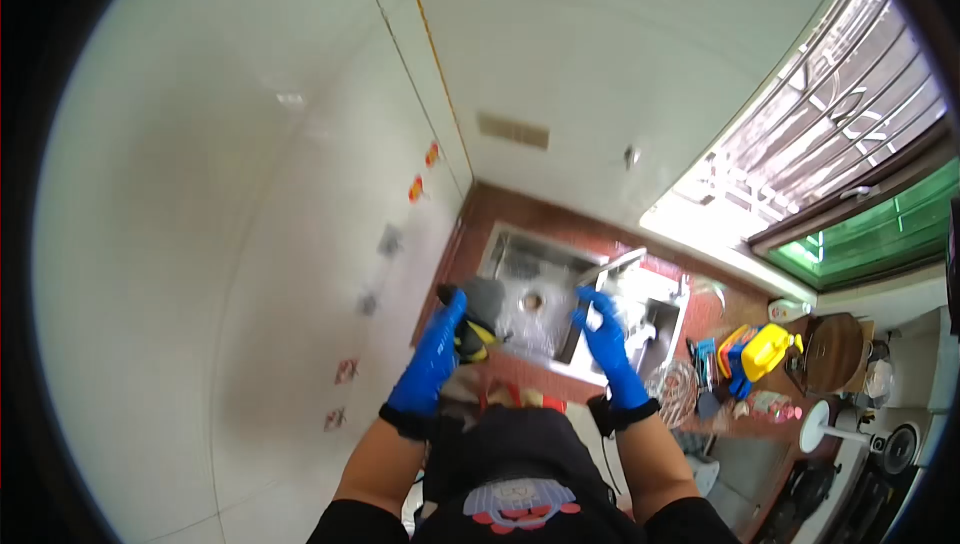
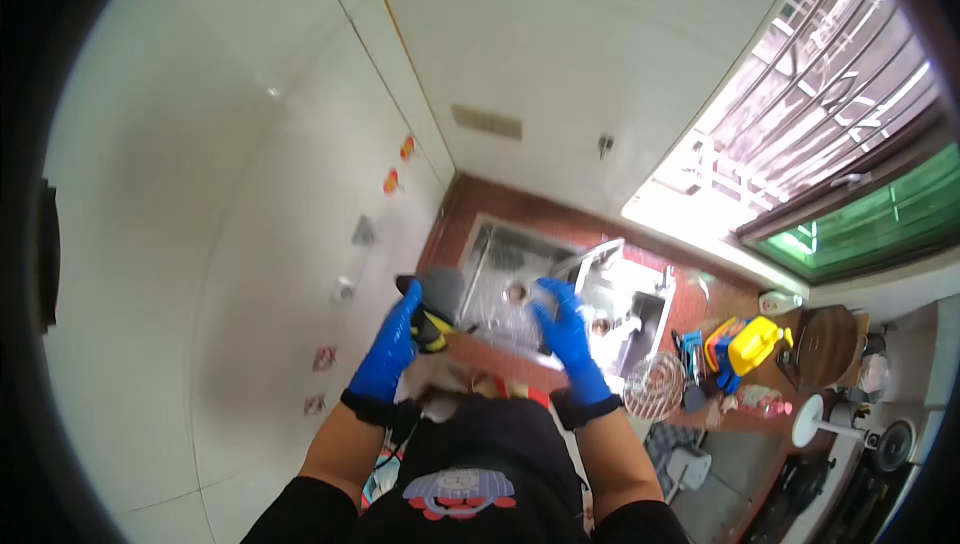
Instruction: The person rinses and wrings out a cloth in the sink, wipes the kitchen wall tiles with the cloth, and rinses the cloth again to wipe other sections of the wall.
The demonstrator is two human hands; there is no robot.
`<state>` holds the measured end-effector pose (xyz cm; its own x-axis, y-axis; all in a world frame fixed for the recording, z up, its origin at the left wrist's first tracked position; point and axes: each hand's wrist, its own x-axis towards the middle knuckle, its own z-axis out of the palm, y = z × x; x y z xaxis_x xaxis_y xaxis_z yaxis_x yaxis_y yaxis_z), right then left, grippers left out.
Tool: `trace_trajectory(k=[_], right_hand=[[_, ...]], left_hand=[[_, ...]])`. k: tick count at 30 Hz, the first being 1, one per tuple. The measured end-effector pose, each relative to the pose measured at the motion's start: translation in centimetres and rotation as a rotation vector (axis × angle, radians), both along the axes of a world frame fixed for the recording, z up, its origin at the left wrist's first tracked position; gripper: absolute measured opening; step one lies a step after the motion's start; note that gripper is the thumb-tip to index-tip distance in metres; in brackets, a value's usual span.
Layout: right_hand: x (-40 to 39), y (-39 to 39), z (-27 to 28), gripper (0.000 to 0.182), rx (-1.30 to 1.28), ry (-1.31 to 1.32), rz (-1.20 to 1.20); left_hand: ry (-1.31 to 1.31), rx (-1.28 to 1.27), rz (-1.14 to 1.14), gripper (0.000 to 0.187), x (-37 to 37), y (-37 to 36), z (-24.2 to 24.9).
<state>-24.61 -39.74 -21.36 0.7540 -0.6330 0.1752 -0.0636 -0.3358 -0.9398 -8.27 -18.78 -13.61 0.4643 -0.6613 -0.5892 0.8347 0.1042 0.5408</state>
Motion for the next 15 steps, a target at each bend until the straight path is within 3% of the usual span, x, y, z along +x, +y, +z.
trace_trajectory(k=[1,2,3,4,5,6,7,9,11,12,14,15], right_hand=[[1.2,1.2,2.3,0.051,0.068,-0.04,0.173],[2.2,2.4,3.4,0.07,-0.049,-0.03,0.286],[2.9,4.3,5.8,0.078,-0.031,-0.112,0.363],[4.7,4.9,7.9,0.075,0.127,-0.158,0.569],[4.5,6.2,7.9,0.063,0.181,-0.161,0.462],[4.5,6.4,6.3,0.054,0.184,0.152,0.34],[4.3,5.7,8.2,0.042,0.158,0.211,0.334],[3.8,3.9,13.1,0.037,-0.155,0.272,0.403],[3.5,1.8,13.0,0.04,-0.292,0.315,0.357],[3.4,0.8,13.4,0.04,-0.237,0.222,0.356],[3.1,-1.4,14.7,0.04,-0.121,0.044,0.36],[2.7,-2.5,15.3,0.041,-0.085,0.094,0.277]], left_hand=[[-0.157,0.104,0.019,0.03,-1.3,-0.9,2.6],[-0.336,0.039,-0.111,0.024,-1.3,-1.2,2.8],[-0.358,0.047,-0.205,0.018,-1.1,-0.7,-0.2],[-0.626,-0.068,-0.365,0.016,-2.2,-2.1,8.1],[-0.659,-0.021,-0.6,0.018,-1.4,-1.6,10.6],[-0.742,0.036,-0.519,0.021,-1.1,-1.3,10.7],[-0.805,0.094,-0.425,0.024,-0.7,-0.7,10.4],[-1.615,0.432,-0.462,0.037,3.0,1.7,9.3],[-1.682,0.729,-0.56,0.029,3.2,2.0,13.1],[-1.698,0.886,-0.603,0.026,3.2,2.3,14.8],[-1.338,0.601,-0.208,0.026,4.8,3.0,14.1],[-1.144,0.451,-0.036,0.027,5.5,3.2,13.5]])
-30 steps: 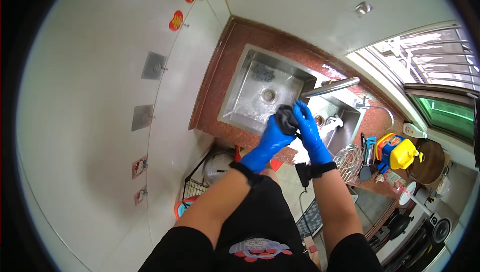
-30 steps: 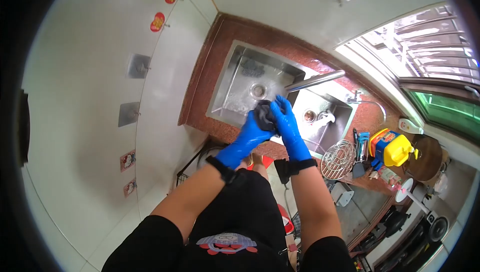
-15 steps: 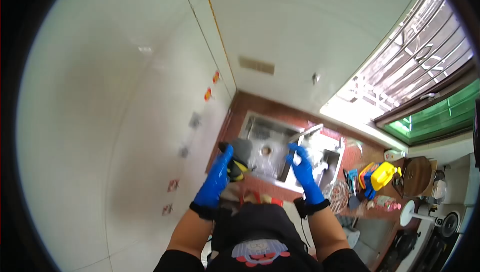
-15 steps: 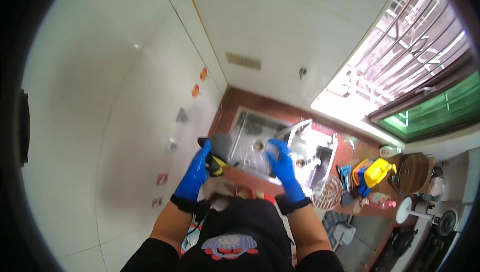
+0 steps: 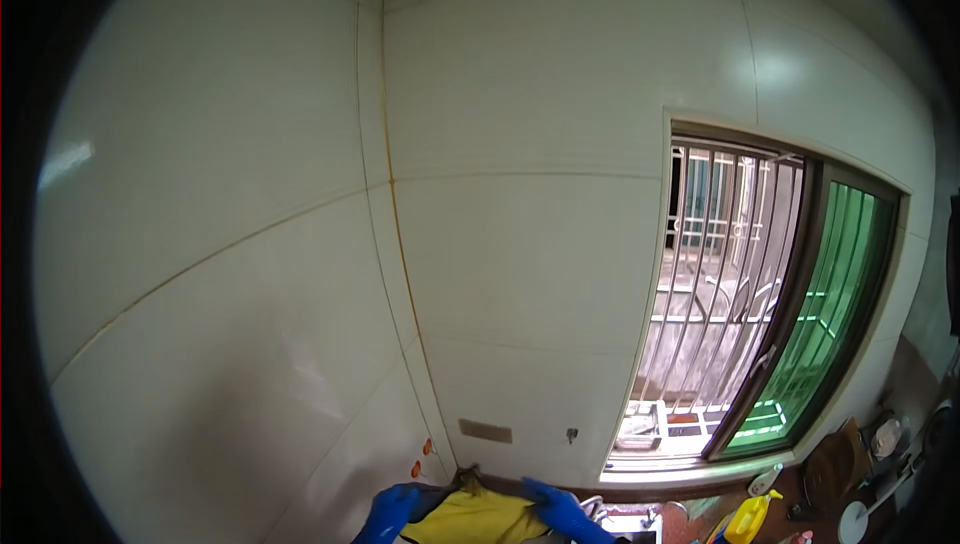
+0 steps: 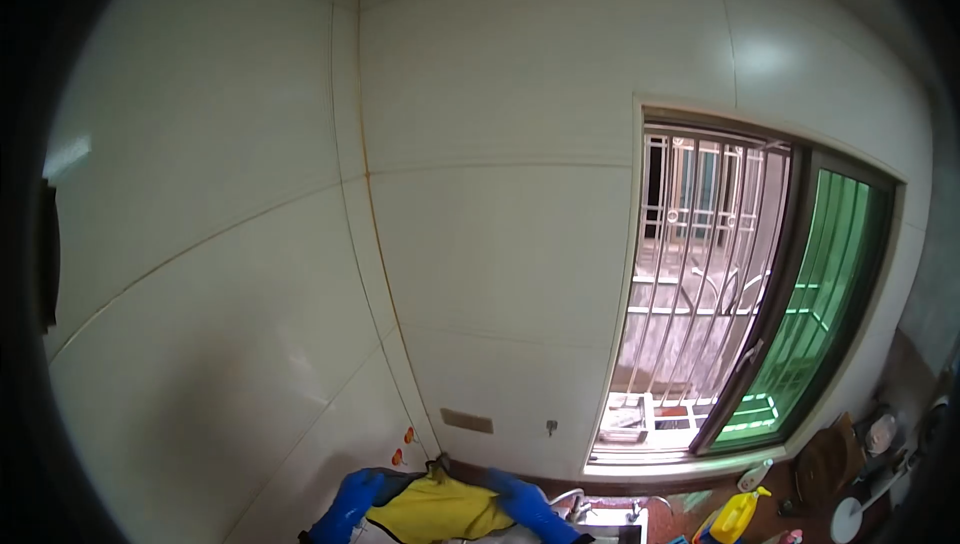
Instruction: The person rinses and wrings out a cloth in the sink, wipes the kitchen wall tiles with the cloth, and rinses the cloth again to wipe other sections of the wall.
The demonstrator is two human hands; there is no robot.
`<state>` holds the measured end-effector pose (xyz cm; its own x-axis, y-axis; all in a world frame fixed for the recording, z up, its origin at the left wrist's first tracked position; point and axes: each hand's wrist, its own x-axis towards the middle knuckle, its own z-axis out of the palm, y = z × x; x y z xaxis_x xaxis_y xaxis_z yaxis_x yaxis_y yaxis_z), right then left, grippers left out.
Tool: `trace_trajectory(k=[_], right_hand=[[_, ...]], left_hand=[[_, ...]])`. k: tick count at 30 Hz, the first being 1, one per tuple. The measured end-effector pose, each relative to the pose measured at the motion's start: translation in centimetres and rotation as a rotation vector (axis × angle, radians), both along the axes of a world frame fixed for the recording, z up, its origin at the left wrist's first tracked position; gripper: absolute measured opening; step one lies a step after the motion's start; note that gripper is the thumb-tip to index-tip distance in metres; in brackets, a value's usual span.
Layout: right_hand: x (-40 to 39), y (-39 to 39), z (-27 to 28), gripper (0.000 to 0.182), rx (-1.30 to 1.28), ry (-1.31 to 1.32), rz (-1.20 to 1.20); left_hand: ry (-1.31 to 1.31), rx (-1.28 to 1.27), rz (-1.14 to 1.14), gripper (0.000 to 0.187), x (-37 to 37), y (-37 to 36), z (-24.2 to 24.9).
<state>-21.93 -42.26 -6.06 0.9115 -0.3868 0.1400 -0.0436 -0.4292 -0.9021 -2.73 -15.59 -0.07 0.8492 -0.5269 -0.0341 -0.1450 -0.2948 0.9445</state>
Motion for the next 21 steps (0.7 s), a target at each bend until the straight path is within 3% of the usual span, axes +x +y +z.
trace_trajectory(k=[2,4,5,8,10,11,14,15,17,18,19,20,21], right_hand=[[-0.8,-1.8,1.0,0.046,0.065,0.101,-0.178],[-1.0,-1.5,2.0,0.048,-0.258,-0.164,-0.218],[-1.2,-1.0,2.2,0.049,-0.417,-0.29,-0.244],[0.7,4.2,2.4,0.048,-0.377,-0.383,0.019],[3.2,7.2,2.9,0.047,-0.109,-0.376,0.174],[4.1,8.3,2.9,0.046,0.03,-0.384,0.212],[5.5,8.2,4.5,0.044,0.399,-0.483,0.26],[5.8,7.7,5.3,0.043,0.48,-0.538,0.263],[6.2,5.4,8.4,0.042,0.566,-0.631,0.263],[6.7,3.6,10.5,0.038,0.543,-0.615,0.226],[7.6,1.2,11.8,0.035,0.513,-0.6,0.191],[11.2,-3.7,10.7,0.021,0.214,-0.601,0.264],[14.4,-9.8,11.0,0.016,0.154,-0.664,0.159]], left_hand=[[0.315,-0.303,-0.098,0.032,-5.1,-0.6,9.6],[0.574,-0.583,-0.151,0.035,-9.1,-1.3,14.5],[0.571,-0.67,-0.311,0.036,-8.0,-1.8,12.4],[0.372,-0.368,-0.438,0.035,-6.3,-6.8,6.3],[0.738,-0.451,-0.63,0.036,-4.4,-10.6,-0.1],[0.352,-0.295,-0.474,0.042,-5.7,-10.3,-0.2],[0.358,-0.236,-0.525,0.048,-6.2,-9.0,4.3],[0.389,-0.227,-0.505,0.058,-5.9,-8.2,5.6],[0.163,-0.408,-0.474,0.063,-4.5,-4.9,5.7],[0.016,-0.277,-0.349,0.069,-5.1,-3.4,8.0],[-0.059,-0.341,-0.29,0.076,-3.1,-1.1,6.9],[-0.031,-0.274,-0.115,0.055,-6.8,0.8,11.9],[-0.655,-0.255,-0.05,0.049,-5.6,2.7,11.5]])
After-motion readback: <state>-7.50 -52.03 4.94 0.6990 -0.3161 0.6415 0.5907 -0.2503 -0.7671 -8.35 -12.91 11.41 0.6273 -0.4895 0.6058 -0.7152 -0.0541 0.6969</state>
